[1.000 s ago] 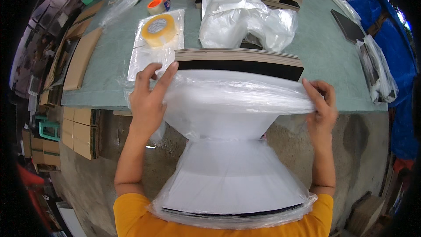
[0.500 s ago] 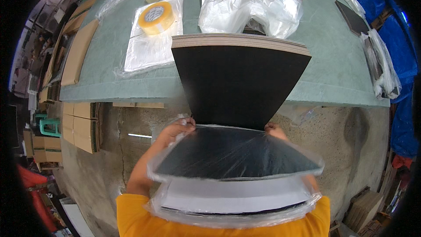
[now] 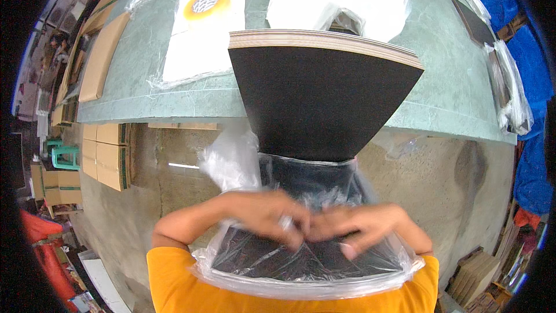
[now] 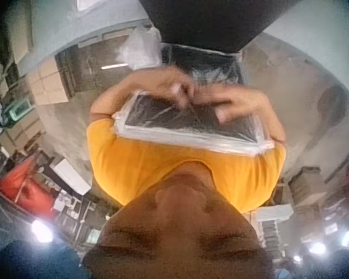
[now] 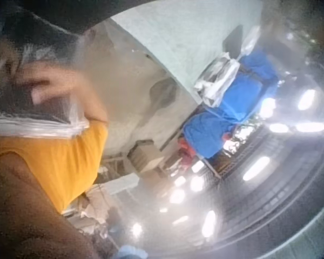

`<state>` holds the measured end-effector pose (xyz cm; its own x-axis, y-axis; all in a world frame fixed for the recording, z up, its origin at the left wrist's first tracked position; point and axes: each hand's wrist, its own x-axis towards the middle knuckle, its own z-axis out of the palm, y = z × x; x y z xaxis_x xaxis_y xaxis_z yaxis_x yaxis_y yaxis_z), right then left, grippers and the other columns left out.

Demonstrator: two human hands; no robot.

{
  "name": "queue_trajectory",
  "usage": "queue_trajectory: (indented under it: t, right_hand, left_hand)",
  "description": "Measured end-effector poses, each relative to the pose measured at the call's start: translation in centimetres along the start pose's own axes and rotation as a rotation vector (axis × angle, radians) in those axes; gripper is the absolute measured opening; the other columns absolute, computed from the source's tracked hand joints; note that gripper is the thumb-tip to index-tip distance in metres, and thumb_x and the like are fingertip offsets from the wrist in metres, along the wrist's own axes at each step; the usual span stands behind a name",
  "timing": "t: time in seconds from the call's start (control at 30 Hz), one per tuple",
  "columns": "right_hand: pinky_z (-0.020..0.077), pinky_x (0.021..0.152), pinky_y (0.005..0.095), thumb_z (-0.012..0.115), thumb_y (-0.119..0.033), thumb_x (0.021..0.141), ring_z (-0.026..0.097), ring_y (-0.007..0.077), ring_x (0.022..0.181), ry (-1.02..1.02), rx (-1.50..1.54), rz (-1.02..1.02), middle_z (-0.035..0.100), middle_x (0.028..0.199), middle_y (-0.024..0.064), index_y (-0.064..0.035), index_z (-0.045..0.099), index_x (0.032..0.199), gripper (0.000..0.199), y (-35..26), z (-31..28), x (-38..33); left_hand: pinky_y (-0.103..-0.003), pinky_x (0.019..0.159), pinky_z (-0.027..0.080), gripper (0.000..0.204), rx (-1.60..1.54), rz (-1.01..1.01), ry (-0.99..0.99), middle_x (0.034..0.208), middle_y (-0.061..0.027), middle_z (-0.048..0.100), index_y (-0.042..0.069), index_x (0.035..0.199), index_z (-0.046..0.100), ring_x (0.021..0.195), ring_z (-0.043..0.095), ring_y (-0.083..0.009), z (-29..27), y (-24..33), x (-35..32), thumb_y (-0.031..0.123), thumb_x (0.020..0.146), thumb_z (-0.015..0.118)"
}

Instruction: The person wraps a stack of large black and white cardboard sheets in clear plastic film by hand, pulling the film around the sheets and smoothing it.

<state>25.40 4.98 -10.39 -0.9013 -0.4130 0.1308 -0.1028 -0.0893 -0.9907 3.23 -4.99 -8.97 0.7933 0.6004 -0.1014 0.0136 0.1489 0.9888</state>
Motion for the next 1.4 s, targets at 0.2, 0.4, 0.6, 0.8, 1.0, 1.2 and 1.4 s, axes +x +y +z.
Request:
queue_trajectory:
  t: [0.2,0.4,0.6,0.8,1.0,1.2,1.4]
  right_hand:
    - [0.0280,0.096,0.0401,0.035,-0.054,0.083,0.037,0.0325,0.116,0.356,-0.395,0.826,0.040,0.124,0.0204,0.0001,0.044,0.117,0.064,11.2,-2.1,-2.9]
    - [0.0430,0.076,0.0338,0.054,-0.035,0.082,0.055,0.0215,0.085,0.664,-0.324,0.109,0.059,0.091,0.0121,-0.0002,0.054,0.097,0.038,1.0,-5.3,4.1]
    - [0.0431,0.076,0.0260,0.068,-0.011,0.070,0.053,0.0097,0.084,0.839,0.105,0.074,0.059,0.092,0.0008,-0.0017,0.054,0.102,0.037,-2.5,-5.3,1.8]
    - [0.0425,0.079,0.0279,0.074,-0.017,0.062,0.053,0.0117,0.088,0.750,-0.331,0.151,0.060,0.091,0.0079,-0.0015,0.052,0.106,0.051,-0.7,-3.9,-0.7]
    - [0.0434,0.056,0.0257,0.068,-0.013,0.069,0.056,0.0166,0.062,1.260,-0.465,0.318,0.059,0.074,0.0086,0.0004,0.059,0.083,0.021,-3.9,-3.1,0.6]
    - [0.0422,0.053,0.0214,0.060,-0.012,0.077,0.054,0.0093,0.057,1.167,-0.181,0.294,0.059,0.067,0.0024,-0.0003,0.060,0.081,0.013,-3.1,-3.7,-0.7]
    - [0.0463,0.052,0.0230,0.060,-0.007,0.076,0.056,0.0114,0.056,1.224,0.389,-0.014,0.060,0.066,0.0068,0.0009,0.059,0.080,0.009,-2.6,-5.3,-4.4]
  left_hand:
    - [-0.039,0.065,0.043,0.044,0.528,-0.465,0.602,0.076,-0.0168,0.058,0.001,0.077,0.055,0.073,0.057,-0.0275,-4.0,-14.2,0.5,0.045,0.078,0.053]
    - [-0.032,0.079,0.038,0.046,0.309,0.304,0.659,0.098,-0.0098,0.051,0.001,0.099,0.051,0.095,0.047,-0.0165,-5.7,3.6,5.4,0.042,0.078,0.056]
    - [-0.026,0.073,0.043,0.059,-0.080,0.138,0.922,0.094,-0.0104,0.056,0.005,0.120,0.034,0.080,0.054,-0.0134,-6.3,5.1,3.3,0.006,0.069,0.065]
    - [-0.017,0.060,0.041,0.052,0.135,0.056,1.059,0.074,-0.0005,0.053,0.005,0.110,0.043,0.069,0.051,-0.0045,-6.9,3.5,2.2,-0.008,0.063,0.060]
    - [-0.019,0.065,0.041,0.035,0.135,0.077,1.063,0.083,-0.0027,0.057,0.002,0.104,0.051,0.074,0.052,-0.0063,-6.7,2.7,3.1,-0.002,0.070,0.057]
    - [-0.023,0.073,0.042,0.030,0.323,0.080,0.977,0.087,-0.0036,0.057,0.004,0.100,0.055,0.082,0.053,-0.0106,-7.0,2.5,2.0,-0.001,0.070,0.055]
    - [-0.028,0.070,0.047,0.034,-0.142,0.103,1.635,0.095,-0.0117,0.054,0.000,0.103,0.049,0.085,0.055,-0.0182,-8.1,5.0,-4.9,0.015,0.074,0.057]
